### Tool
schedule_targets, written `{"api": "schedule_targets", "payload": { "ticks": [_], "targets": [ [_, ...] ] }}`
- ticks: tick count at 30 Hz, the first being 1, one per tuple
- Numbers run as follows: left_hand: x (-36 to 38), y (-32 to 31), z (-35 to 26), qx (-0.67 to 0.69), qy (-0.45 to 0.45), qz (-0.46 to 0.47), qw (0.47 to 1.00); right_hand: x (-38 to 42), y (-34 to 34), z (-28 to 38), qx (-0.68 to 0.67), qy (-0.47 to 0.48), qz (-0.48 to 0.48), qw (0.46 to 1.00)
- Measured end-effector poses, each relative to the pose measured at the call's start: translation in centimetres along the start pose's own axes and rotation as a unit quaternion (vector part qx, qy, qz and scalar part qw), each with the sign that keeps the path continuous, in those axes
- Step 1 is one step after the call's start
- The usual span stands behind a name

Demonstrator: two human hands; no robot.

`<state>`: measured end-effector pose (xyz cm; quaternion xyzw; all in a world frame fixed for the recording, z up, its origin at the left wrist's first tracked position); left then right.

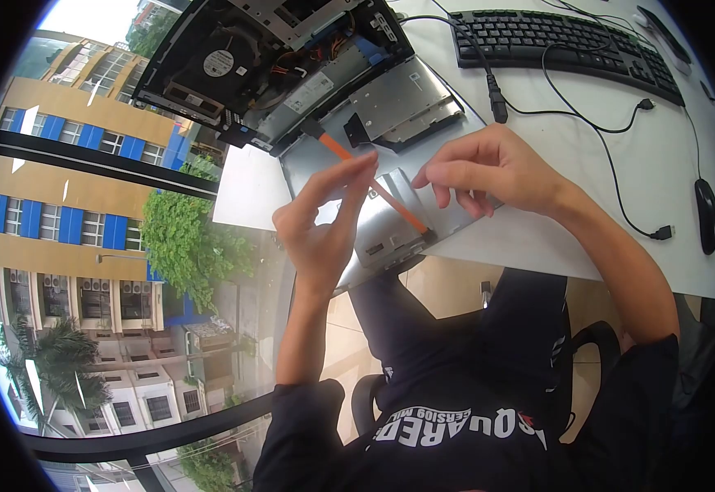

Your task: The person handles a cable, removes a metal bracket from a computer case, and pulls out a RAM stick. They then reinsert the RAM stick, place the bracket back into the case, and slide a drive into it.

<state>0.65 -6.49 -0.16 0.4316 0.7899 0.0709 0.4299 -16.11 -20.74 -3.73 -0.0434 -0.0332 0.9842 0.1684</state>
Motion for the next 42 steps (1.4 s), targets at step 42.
{"api": "schedule_targets", "payload": {
  "ticks": [42],
  "targets": [
    [0.0,-0.8,0.2,0.537,0.343,0.064,0.768,0.0,0.8,-0.2,0.184,0.116,-0.170,0.961]
  ]
}}
Point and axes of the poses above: each hand's wrist, its own x-axis away from the middle knuckle, its own y-axis out of the back of the hand, z = x × y, the point moved 4 cm from there along -x, towards the middle knuckle
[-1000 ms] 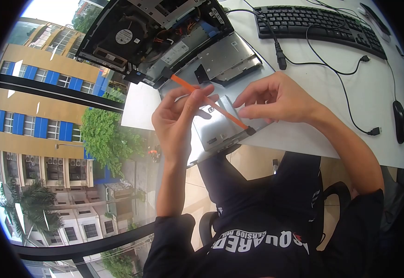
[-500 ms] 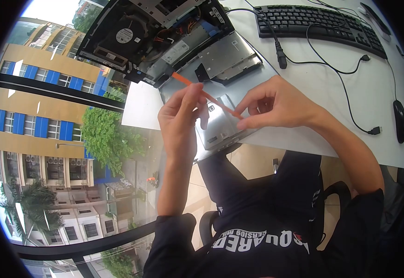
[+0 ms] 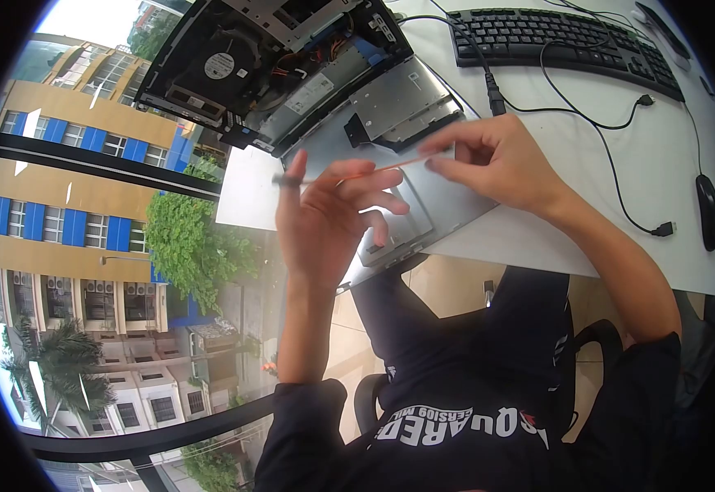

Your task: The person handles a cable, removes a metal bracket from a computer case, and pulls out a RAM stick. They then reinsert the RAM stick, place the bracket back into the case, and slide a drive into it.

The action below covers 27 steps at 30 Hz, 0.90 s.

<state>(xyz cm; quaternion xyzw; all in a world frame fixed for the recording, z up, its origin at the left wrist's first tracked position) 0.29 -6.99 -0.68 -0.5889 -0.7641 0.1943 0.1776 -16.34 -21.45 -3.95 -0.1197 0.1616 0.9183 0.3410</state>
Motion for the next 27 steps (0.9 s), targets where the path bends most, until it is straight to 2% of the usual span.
{"api": "schedule_targets", "payload": {
  "ticks": [2,5,6,9,15,18,21,27],
  "targets": [
    [-0.2,1.3,0.3,-0.001,-0.003,0.005,1.000,0.0,0.4,0.0,-0.022,0.007,-0.058,0.998],
    [-0.4,2.1,-0.3,-0.208,-0.090,-0.084,0.970,-0.1,0.9,0.0,-0.040,-0.010,-0.109,0.993],
    [-0.4,2.0,-0.5,-0.174,-0.097,-0.068,0.978,-0.2,1.2,-0.2,-0.038,-0.013,-0.112,0.993],
    [-0.7,1.8,-0.8,-0.223,-0.104,-0.078,0.966,-0.3,1.1,-0.6,-0.029,-0.016,-0.097,0.995],
    [-0.6,2.3,-0.2,-0.180,-0.058,-0.084,0.978,-0.3,0.6,-0.6,-0.023,-0.025,-0.069,0.997],
    [-0.7,1.3,-0.2,-0.163,-0.076,-0.128,0.975,-0.3,0.7,-0.8,-0.028,-0.027,-0.070,0.997],
    [-1.2,3.4,-0.1,-0.169,-0.073,-0.118,0.976,-0.3,0.8,-0.6,-0.013,-0.030,-0.071,0.997],
    [-1.0,3.7,-0.5,-0.103,-0.005,-0.033,0.994,-0.3,0.7,-0.4,-0.007,-0.034,-0.073,0.997]
  ]
}}
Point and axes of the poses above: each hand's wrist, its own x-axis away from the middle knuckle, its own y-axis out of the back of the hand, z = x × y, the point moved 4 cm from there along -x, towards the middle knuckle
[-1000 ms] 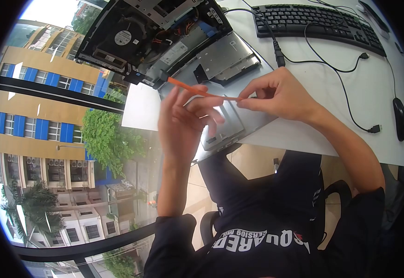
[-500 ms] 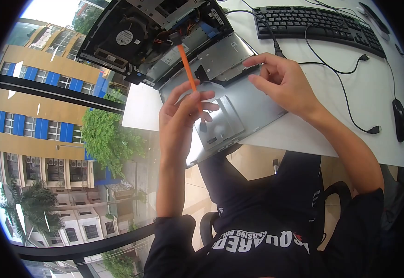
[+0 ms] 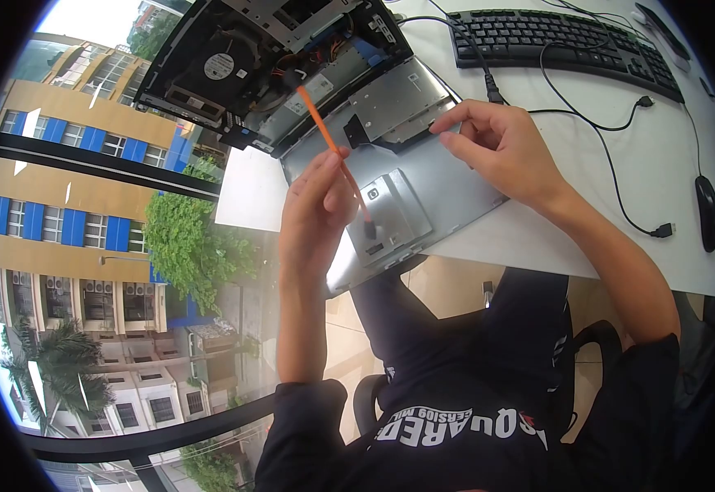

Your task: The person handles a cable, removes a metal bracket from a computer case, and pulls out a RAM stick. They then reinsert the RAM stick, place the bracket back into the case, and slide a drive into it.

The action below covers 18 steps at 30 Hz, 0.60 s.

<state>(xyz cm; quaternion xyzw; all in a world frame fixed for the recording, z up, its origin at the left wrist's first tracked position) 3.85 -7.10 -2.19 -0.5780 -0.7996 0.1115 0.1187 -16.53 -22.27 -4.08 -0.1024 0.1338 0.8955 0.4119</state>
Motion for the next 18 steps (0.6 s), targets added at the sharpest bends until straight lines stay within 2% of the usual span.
{"api": "schedule_targets", "payload": {
  "ticks": [3,6,9,12,15,18],
  "targets": [
    [0.0,0.3,0.0,0.097,0.023,0.012,0.995,0.0,-0.1,0.1,0.002,0.001,-0.002,1.000],
    [0.0,-1.3,-0.5,0.194,0.030,-0.066,0.978,0.0,0.0,0.0,0.001,-0.001,-0.004,1.000],
    [-0.3,0.1,0.1,0.129,-0.059,-0.043,0.989,-0.1,0.0,-0.2,0.006,0.003,-0.006,1.000],
    [-0.2,1.7,0.7,0.094,-0.060,-0.061,0.992,0.0,0.0,-0.2,0.005,0.005,-0.005,1.000],
    [-0.2,2.2,0.7,0.078,-0.055,-0.035,0.995,0.0,0.0,-0.2,0.005,0.002,-0.005,1.000],
    [-0.3,1.3,0.2,0.201,-0.041,-0.020,0.979,0.0,-0.1,-0.2,0.004,0.004,-0.005,1.000]
  ]
}}
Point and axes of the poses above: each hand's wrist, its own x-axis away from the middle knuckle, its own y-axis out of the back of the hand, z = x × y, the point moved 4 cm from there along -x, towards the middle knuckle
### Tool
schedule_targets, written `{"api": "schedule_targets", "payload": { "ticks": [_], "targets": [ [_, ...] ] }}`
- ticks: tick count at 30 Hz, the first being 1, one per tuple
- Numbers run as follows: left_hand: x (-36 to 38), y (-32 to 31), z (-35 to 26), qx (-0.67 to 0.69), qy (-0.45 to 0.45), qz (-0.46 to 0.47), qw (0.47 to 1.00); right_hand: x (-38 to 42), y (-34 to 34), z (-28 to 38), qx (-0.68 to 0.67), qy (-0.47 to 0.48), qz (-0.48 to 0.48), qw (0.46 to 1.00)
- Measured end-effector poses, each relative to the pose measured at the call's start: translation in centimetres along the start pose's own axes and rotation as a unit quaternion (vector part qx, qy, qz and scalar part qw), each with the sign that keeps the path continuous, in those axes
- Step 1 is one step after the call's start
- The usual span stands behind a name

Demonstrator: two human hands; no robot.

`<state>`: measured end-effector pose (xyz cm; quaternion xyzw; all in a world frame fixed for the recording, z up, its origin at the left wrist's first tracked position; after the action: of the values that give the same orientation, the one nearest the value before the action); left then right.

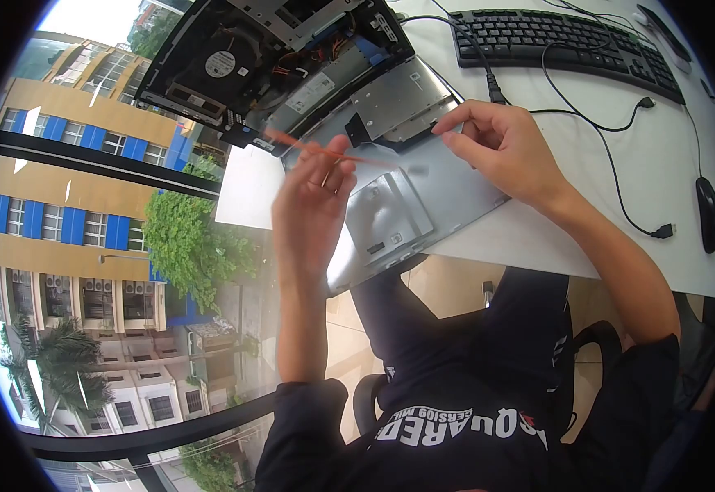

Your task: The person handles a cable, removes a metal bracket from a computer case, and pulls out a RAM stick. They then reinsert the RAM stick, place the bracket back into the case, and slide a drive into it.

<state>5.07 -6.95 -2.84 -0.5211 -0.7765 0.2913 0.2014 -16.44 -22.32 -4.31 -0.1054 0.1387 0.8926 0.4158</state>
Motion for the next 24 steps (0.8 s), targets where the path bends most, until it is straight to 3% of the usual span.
{"api": "schedule_targets", "payload": {
  "ticks": [3,6,12,18,21,24],
  "targets": [
    [0.5,-2.4,-0.1,0.085,0.009,-0.048,0.995,0.0,0.0,0.1,0.002,-0.004,0.000,1.000],
    [0.2,-1.9,0.1,0.021,0.025,-0.034,0.999,0.0,0.0,0.0,0.005,-0.002,0.000,1.000],
    [0.0,-0.1,0.8,0.035,0.056,0.093,0.994,0.0,0.0,0.0,0.002,-0.001,0.000,1.000],
    [0.4,-2.5,0.5,-0.034,-0.011,0.021,0.999,-0.1,0.0,-0.1,0.005,-0.002,0.001,1.000],
    [0.0,-0.7,0.1,-0.014,-0.029,0.059,0.998,0.0,0.0,-0.1,0.007,0.001,-0.001,1.000],
    [0.4,-0.6,0.3,-0.093,-0.066,0.033,0.993,0.0,0.0,-0.2,0.008,-0.001,0.003,1.000]
  ]
}}
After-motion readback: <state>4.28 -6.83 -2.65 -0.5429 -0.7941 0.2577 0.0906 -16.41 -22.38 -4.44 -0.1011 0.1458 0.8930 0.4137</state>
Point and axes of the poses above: each hand's wrist, its own x-axis away from the middle knuckle, its own y-axis out of the back of the hand, z = x × y, the point moved 4 cm from there along -x, towards the middle knuckle
